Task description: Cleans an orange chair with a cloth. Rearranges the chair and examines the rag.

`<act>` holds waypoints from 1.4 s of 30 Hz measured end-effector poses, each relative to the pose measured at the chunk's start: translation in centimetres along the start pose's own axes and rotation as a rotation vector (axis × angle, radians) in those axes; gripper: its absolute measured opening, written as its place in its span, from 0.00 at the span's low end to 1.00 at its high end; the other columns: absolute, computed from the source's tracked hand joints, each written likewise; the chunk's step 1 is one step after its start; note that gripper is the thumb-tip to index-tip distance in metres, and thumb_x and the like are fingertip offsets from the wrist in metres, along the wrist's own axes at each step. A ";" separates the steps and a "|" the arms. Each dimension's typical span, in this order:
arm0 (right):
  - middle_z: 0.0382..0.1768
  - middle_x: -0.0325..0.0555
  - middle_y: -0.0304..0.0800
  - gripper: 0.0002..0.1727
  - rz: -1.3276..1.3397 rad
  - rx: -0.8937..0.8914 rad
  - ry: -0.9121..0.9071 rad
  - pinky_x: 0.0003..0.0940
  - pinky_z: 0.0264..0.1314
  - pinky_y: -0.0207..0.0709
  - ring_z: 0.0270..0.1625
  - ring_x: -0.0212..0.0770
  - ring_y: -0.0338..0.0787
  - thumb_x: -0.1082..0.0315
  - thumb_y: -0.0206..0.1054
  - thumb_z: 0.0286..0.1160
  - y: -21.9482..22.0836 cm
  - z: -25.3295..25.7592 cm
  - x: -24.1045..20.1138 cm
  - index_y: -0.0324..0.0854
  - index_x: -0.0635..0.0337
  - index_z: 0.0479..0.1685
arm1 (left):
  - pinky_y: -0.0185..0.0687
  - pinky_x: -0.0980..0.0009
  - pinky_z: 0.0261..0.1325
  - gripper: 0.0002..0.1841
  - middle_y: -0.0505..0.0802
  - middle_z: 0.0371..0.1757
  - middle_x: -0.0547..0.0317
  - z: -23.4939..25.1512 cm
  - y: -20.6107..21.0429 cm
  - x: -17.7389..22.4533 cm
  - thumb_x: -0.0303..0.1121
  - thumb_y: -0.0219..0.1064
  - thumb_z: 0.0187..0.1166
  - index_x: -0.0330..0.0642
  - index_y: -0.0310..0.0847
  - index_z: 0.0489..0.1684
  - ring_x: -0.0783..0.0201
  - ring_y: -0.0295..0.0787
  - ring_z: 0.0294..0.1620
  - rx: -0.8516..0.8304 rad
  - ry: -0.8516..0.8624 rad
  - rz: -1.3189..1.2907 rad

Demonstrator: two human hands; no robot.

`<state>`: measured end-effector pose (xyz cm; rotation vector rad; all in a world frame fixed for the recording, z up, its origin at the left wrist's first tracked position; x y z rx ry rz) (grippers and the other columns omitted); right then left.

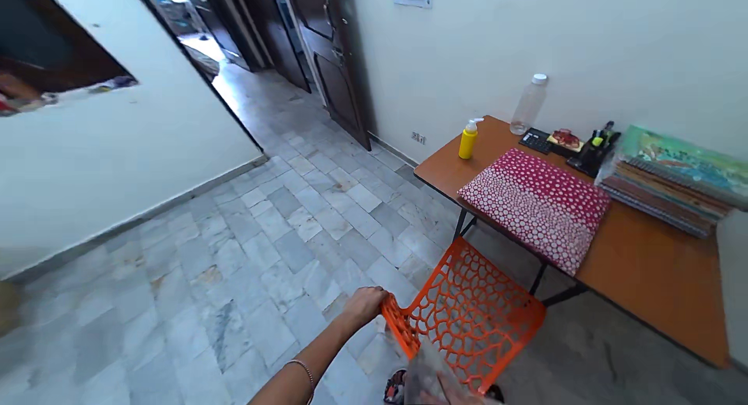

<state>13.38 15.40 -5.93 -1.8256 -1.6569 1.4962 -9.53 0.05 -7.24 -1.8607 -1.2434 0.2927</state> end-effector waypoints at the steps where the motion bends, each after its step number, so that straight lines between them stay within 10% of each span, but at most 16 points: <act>1: 0.89 0.68 0.62 0.36 0.000 -0.021 0.042 0.67 0.59 0.82 0.61 0.73 0.90 0.75 0.60 0.81 -0.7 2.2 -0.9 0.67 0.40 0.91 | 0.75 0.38 0.71 0.16 0.88 0.67 0.36 0.0 -0.2 0.2 0.30 0.59 0.86 0.33 0.83 0.65 0.36 0.85 0.70 -0.007 0.029 0.023; 9: 0.93 0.62 0.53 0.43 0.064 -0.053 0.173 0.68 0.70 0.74 0.77 0.72 0.79 0.84 0.59 0.75 -4.6 13.2 -5.3 0.63 0.40 0.92 | 0.75 0.35 0.67 0.16 0.90 0.61 0.32 -0.7 -0.6 -0.5 0.26 0.52 0.87 0.31 0.83 0.62 0.33 0.85 0.67 -0.060 0.084 0.071; 19: 0.71 0.61 0.87 0.48 0.054 0.206 0.406 0.67 0.68 0.74 0.65 0.72 0.86 0.81 0.70 0.69 1.8 -7.1 2.9 0.59 0.45 0.95 | 0.77 0.40 0.68 0.15 0.93 0.61 0.41 0.3 -0.7 -1.0 0.32 0.62 0.85 0.38 0.88 0.63 0.39 0.89 0.65 0.043 0.174 0.059; 22: 0.59 0.61 0.94 0.39 0.008 0.301 0.380 0.67 0.74 0.70 0.66 0.71 0.87 0.80 0.72 0.66 1.6 -7.8 3.2 0.72 0.57 0.85 | 0.78 0.39 0.68 0.15 0.93 0.61 0.40 0.6 -0.5 -1.5 0.31 0.64 0.83 0.37 0.88 0.62 0.39 0.89 0.65 0.086 0.196 0.016; 25: 0.73 0.64 0.85 0.37 0.192 0.167 0.387 0.70 0.87 0.52 0.85 0.72 0.70 0.81 0.67 0.73 -0.1 -3.7 1.1 0.67 0.60 0.88 | 0.79 0.40 0.68 0.15 0.93 0.62 0.41 0.5 -0.3 -1.8 0.30 0.67 0.81 0.38 0.89 0.61 0.39 0.89 0.64 0.113 0.181 -0.025; 29: 0.73 0.68 0.82 0.40 0.380 0.067 0.423 0.67 0.77 0.69 0.74 0.70 0.82 0.79 0.60 0.80 -3.7 6.6 -3.2 0.54 0.57 0.95 | 0.79 0.39 0.67 0.14 0.92 0.62 0.40 0.1 -0.4 -2.2 0.26 0.65 0.81 0.36 0.89 0.60 0.39 0.90 0.63 0.167 0.144 -0.096; 34: 0.72 0.68 0.82 0.31 0.668 0.130 0.468 0.66 0.73 0.72 0.74 0.67 0.82 0.70 0.58 0.86 -7.4 16.9 -5.3 0.62 0.62 0.89 | 0.70 0.36 0.75 0.21 0.87 0.63 0.22 -0.2 0.4 -3.8 0.29 0.71 0.77 0.20 0.81 0.63 0.28 0.83 0.69 0.250 0.066 -0.183; 39: 0.67 0.73 0.83 0.22 0.835 0.070 0.279 0.62 0.78 0.68 0.72 0.66 0.82 0.64 0.58 0.92 -5.0 8.5 -0.9 0.76 0.73 0.74 | 0.75 0.34 0.69 0.19 0.92 0.59 0.31 0.1 0.6 -3.1 0.26 0.73 0.76 0.30 0.85 0.64 0.33 0.89 0.63 0.231 0.106 -0.269; 42: 0.61 0.68 0.87 0.25 0.855 0.012 0.490 0.59 0.73 0.71 0.65 0.60 0.86 0.54 0.59 0.92 -0.3 -1.3 5.1 0.82 0.70 0.67 | 0.78 0.41 0.70 0.20 0.92 0.61 0.34 0.4 0.8 -3.2 0.25 0.74 0.75 0.31 0.85 0.66 0.38 0.90 0.63 0.179 0.096 -0.339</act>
Point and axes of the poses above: each hand's wrist, its own z-axis towards the middle knuckle, its own y-axis out of the palm, x = y × z, the point moved 7 cm from there along z, towards the middle knuckle
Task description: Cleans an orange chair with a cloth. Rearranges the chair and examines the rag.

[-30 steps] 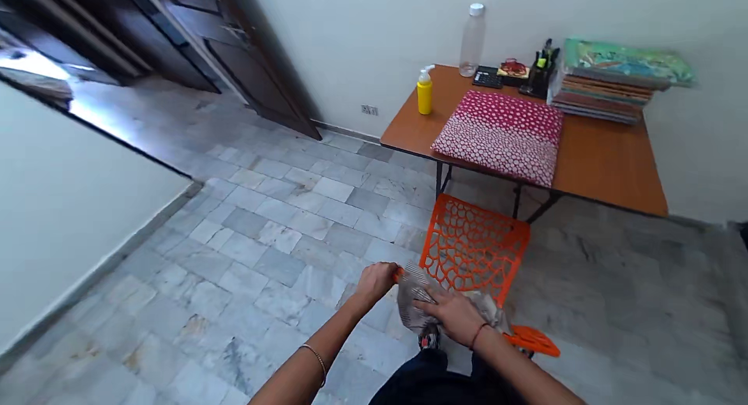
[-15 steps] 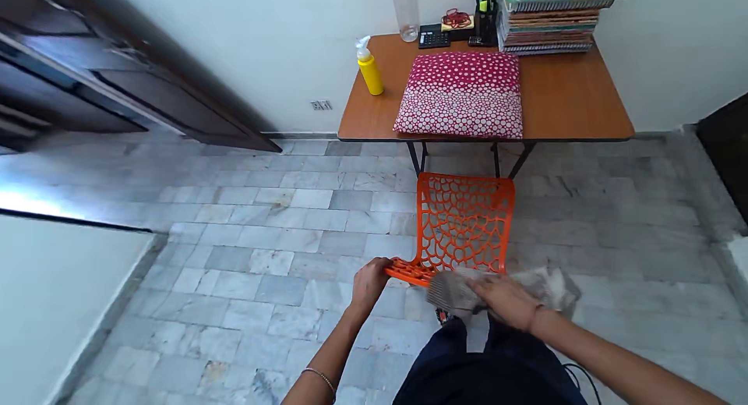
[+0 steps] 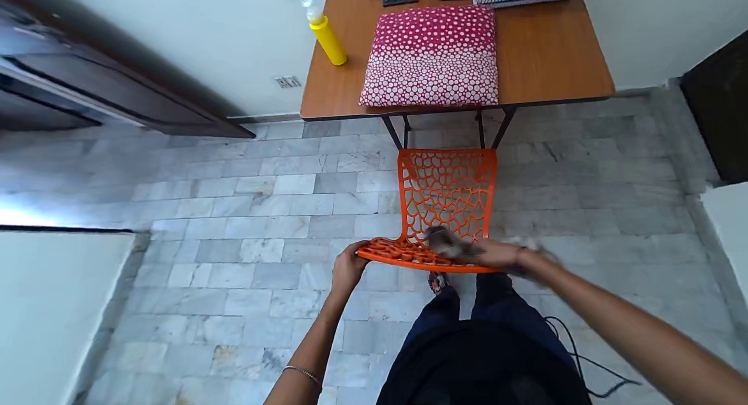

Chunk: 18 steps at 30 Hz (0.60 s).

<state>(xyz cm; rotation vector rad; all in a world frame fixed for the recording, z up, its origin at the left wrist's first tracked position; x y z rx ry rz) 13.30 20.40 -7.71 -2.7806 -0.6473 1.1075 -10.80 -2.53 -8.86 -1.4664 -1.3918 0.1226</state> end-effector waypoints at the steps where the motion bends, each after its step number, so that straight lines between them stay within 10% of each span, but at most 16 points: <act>1: 0.60 0.68 0.87 0.26 -0.012 0.018 0.106 0.59 0.72 0.71 0.64 0.61 0.86 0.53 0.59 0.91 -1.1 -1.3 3.5 0.83 0.70 0.65 | 0.78 0.44 0.71 0.20 0.90 0.63 0.34 0.2 -0.2 0.1 0.23 0.71 0.78 0.30 0.82 0.69 0.39 0.89 0.64 -0.061 -0.017 -0.032; 4: 0.58 0.70 0.87 0.27 -0.102 0.033 0.317 0.61 0.70 0.71 0.64 0.63 0.86 0.52 0.57 0.92 -2.8 -2.5 8.6 0.83 0.72 0.61 | 0.74 0.52 0.73 0.23 0.81 0.76 0.33 0.0 -0.5 -0.7 0.21 0.51 0.89 0.31 0.68 0.82 0.44 0.81 0.73 -0.245 -0.178 -0.361; 8: 0.65 0.72 0.85 0.23 -0.256 -0.082 0.330 0.69 0.72 0.70 0.71 0.69 0.83 0.59 0.60 0.88 -0.3 1.3 3.7 0.82 0.74 0.63 | 0.76 0.53 0.68 0.26 0.80 0.75 0.35 -0.8 -0.1 -0.9 0.42 0.39 0.97 0.33 0.64 0.84 0.47 0.82 0.69 -0.039 -0.491 -0.702; 18: 0.67 0.69 0.85 0.19 0.060 0.024 -0.066 0.64 0.73 0.72 0.73 0.64 0.83 0.67 0.57 0.87 5.0 10.8 -15.2 0.80 0.71 0.68 | 0.66 0.33 0.73 0.36 0.86 0.63 0.23 1.6 0.6 3.0 0.50 0.32 0.96 0.25 0.79 0.67 0.29 0.80 0.71 -0.022 -0.490 0.054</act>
Point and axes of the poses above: each hand's wrist, its own z-axis towards the middle knuckle, its own y-axis out of the palm, x = y × z, the point moved 7 cm from there along z, towards the middle knuckle
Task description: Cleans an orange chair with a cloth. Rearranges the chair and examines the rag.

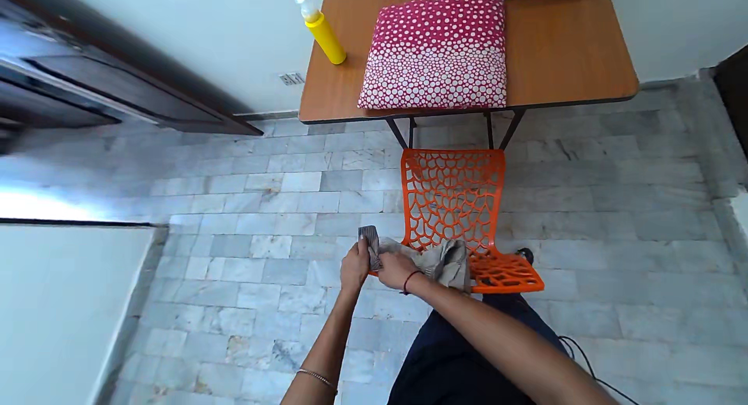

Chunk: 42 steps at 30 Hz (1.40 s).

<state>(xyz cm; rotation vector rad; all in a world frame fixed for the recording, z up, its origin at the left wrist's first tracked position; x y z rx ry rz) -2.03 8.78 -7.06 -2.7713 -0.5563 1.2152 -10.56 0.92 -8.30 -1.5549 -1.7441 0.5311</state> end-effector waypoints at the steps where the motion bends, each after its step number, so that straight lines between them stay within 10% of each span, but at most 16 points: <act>1: 0.67 0.69 0.84 0.20 -0.010 -0.031 -0.026 0.64 0.75 0.71 0.74 0.64 0.82 0.66 0.57 0.88 -0.1 -0.1 1.2 0.79 0.71 0.69 | 0.67 0.33 0.72 0.35 0.87 0.61 0.24 0.2 0.3 -0.6 0.49 0.33 0.97 0.24 0.81 0.64 0.30 0.81 0.69 0.044 -0.001 -0.044; 6: 0.73 0.73 0.79 0.27 -0.065 -0.135 0.107 0.65 0.82 0.64 0.79 0.67 0.77 0.57 0.58 0.91 -4.3 -6.6 15.1 0.74 0.70 0.77 | 0.68 0.37 0.74 0.32 0.91 0.63 0.35 1.2 1.1 -1.4 0.46 0.36 0.97 0.33 0.84 0.66 0.37 0.84 0.70 0.157 -0.003 -0.192; 10: 0.66 0.72 0.84 0.28 -0.205 -0.176 0.390 0.68 0.73 0.70 0.73 0.68 0.82 0.51 0.52 0.92 -7.9 -11.6 23.5 0.80 0.71 0.65 | 0.68 0.38 0.75 0.29 0.91 0.63 0.36 1.1 1.0 -1.9 0.44 0.39 0.96 0.33 0.87 0.63 0.38 0.84 0.71 0.200 -0.040 -0.198; 17: 0.75 0.69 0.78 0.27 -0.113 -0.250 0.476 0.60 0.79 0.69 0.79 0.62 0.78 0.60 0.58 0.87 -6.2 -6.7 18.0 0.73 0.74 0.74 | 0.69 0.36 0.72 0.27 0.91 0.61 0.35 0.2 0.5 -1.5 0.41 0.41 0.96 0.34 0.87 0.61 0.36 0.85 0.69 0.275 -0.138 -0.170; 25: 0.67 0.67 0.85 0.19 0.146 -0.164 0.035 0.61 0.75 0.73 0.72 0.62 0.84 0.68 0.56 0.88 -0.4 2.6 4.4 0.79 0.69 0.70 | 0.77 0.36 0.63 0.25 0.93 0.52 0.33 0.1 0.5 -1.7 0.40 0.43 0.94 0.31 0.86 0.62 0.37 0.91 0.55 0.348 -0.045 -0.242; 29: 0.72 0.71 0.81 0.23 0.111 -0.190 0.045 0.60 0.83 0.66 0.79 0.64 0.79 0.63 0.59 0.90 -0.7 4.0 11.1 0.76 0.72 0.75 | 0.76 0.41 0.69 0.25 0.93 0.57 0.34 0.3 0.7 -1.6 0.36 0.44 0.91 0.26 0.86 0.60 0.39 0.90 0.62 0.380 0.143 -0.357; 35: 0.73 0.72 0.80 0.30 -0.158 -0.281 0.596 0.66 0.80 0.67 0.79 0.67 0.78 0.52 0.57 0.90 -4.6 -1.5 28.0 0.76 0.73 0.73 | 0.85 0.59 0.55 0.25 0.96 0.43 0.40 0.0 1.1 -1.5 0.34 0.44 0.87 0.25 0.89 0.50 0.55 0.95 0.46 0.391 0.287 -0.417; 42: 0.77 0.66 0.78 0.28 -0.099 -0.259 0.824 0.62 0.78 0.70 0.81 0.60 0.78 0.56 0.58 0.87 -1.7 4.3 24.7 0.77 0.72 0.74 | 0.82 0.84 0.46 0.25 0.95 0.32 0.54 -0.3 1.3 -2.2 0.34 0.44 0.84 0.25 0.89 0.38 0.81 0.90 0.36 0.438 0.357 -0.503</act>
Point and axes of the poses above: each hand's wrist, its own z-axis towards the middle knuckle, its own y-axis out of the palm, x = y × z, the point moved 7 cm from there along z, towards the middle knuckle
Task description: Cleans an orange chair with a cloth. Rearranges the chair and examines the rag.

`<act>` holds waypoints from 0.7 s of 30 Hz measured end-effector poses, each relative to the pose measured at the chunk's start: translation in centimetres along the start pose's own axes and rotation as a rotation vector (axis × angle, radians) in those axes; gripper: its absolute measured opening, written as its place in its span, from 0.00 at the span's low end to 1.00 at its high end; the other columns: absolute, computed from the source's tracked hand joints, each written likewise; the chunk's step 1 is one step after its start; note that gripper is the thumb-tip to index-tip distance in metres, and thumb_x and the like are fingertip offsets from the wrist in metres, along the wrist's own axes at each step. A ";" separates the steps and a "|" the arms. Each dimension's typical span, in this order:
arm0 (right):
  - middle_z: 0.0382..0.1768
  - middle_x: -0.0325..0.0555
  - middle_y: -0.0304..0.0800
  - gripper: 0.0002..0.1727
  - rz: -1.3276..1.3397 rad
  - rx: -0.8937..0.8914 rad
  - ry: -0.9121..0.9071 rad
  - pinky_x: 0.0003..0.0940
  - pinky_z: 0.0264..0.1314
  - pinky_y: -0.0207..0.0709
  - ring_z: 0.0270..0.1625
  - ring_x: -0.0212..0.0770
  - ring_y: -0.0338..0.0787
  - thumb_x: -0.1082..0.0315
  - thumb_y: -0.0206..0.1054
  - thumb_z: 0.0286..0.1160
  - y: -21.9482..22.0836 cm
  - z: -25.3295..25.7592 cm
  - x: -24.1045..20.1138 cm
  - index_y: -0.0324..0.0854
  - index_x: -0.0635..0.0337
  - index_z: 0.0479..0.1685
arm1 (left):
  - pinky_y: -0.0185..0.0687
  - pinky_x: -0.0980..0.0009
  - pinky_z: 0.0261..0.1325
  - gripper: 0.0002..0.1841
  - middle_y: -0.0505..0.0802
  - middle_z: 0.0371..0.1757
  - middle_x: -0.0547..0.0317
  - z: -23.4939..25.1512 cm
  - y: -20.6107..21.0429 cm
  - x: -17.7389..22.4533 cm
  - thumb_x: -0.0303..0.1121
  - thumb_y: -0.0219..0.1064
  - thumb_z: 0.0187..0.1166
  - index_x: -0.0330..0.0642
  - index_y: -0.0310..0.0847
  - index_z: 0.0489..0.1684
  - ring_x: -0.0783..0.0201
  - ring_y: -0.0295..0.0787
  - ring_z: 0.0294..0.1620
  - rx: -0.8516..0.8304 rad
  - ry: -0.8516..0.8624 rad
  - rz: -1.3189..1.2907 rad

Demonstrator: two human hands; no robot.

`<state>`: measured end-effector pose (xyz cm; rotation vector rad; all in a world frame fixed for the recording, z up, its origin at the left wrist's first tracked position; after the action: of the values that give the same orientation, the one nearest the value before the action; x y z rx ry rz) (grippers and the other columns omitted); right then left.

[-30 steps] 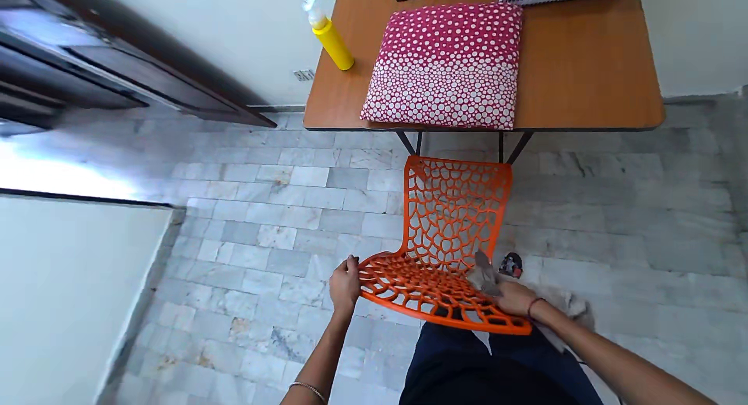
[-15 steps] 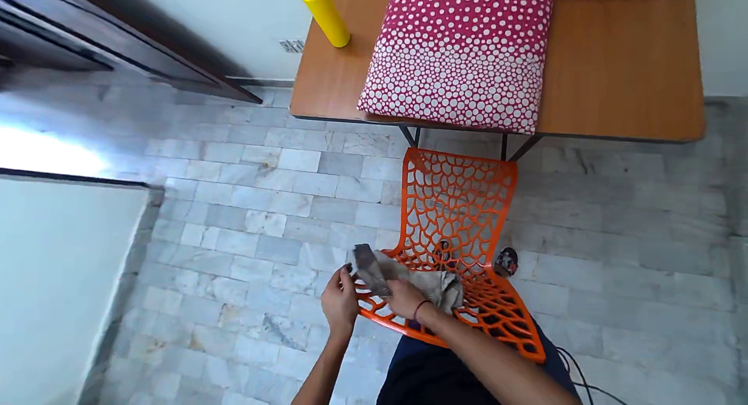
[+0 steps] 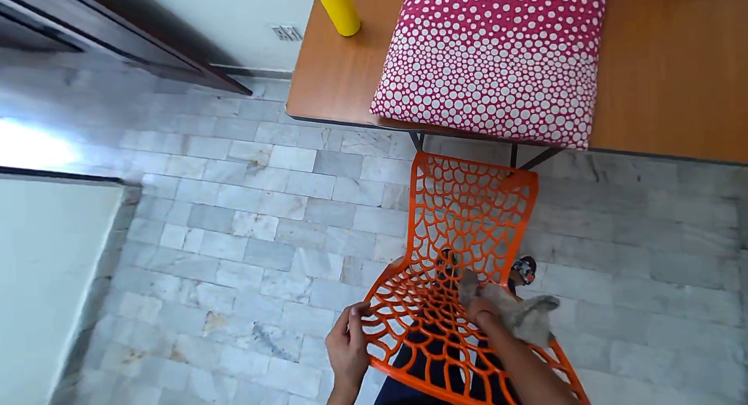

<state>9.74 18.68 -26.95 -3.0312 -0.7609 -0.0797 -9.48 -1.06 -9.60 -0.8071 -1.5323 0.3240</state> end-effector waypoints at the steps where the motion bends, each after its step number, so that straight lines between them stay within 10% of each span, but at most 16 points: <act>1: 0.76 0.65 0.80 0.27 0.059 0.001 -0.031 0.61 0.77 0.71 0.80 0.60 0.79 0.57 0.57 0.87 0.8 -0.4 -3.0 0.77 0.70 0.74 | 0.81 0.86 0.47 0.25 0.95 0.32 0.56 -0.1 -0.2 0.0 0.33 0.44 0.84 0.25 0.88 0.38 0.83 0.89 0.36 -0.003 -0.003 -0.021; 8: 0.70 0.68 0.84 0.24 0.447 -0.005 -0.648 0.57 0.80 0.70 0.74 0.60 0.83 0.59 0.55 0.93 0.9 -2.0 -19.5 0.77 0.70 0.73 | 0.84 0.87 0.52 0.24 0.95 0.33 0.65 -0.2 -0.2 0.1 0.32 0.43 0.86 0.23 0.85 0.36 0.88 0.89 0.39 -0.025 0.022 -0.126; 17: 0.73 0.72 0.80 0.31 0.060 -0.097 -0.200 0.63 0.82 0.66 0.79 0.66 0.79 0.50 0.57 0.91 -0.9 9.2 6.7 0.75 0.71 0.76 | 0.85 0.87 0.53 0.23 0.95 0.33 0.72 -0.1 -0.1 0.4 0.31 0.42 0.87 0.27 0.85 0.36 0.88 0.89 0.40 -0.044 -0.015 -0.156; 21: 0.75 0.70 0.79 0.27 -0.018 -0.064 -0.001 0.63 0.80 0.68 0.80 0.63 0.78 0.57 0.55 0.90 -2.2 7.0 7.3 0.75 0.72 0.75 | 0.85 0.86 0.53 0.22 0.94 0.34 0.73 -0.1 -0.1 0.5 0.30 0.42 0.87 0.28 0.85 0.36 0.88 0.89 0.41 -0.056 -0.003 -0.159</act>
<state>15.45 24.29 -33.57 -3.0849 -0.8011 -0.1047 -9.41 -0.85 -9.15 -0.7230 -1.6034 0.1653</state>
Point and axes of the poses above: each hand's wrist, its own z-axis towards the middle knuckle, its own y-axis out of the palm, x = y × z, the point moved 7 cm from there along z, towards the middle knuckle
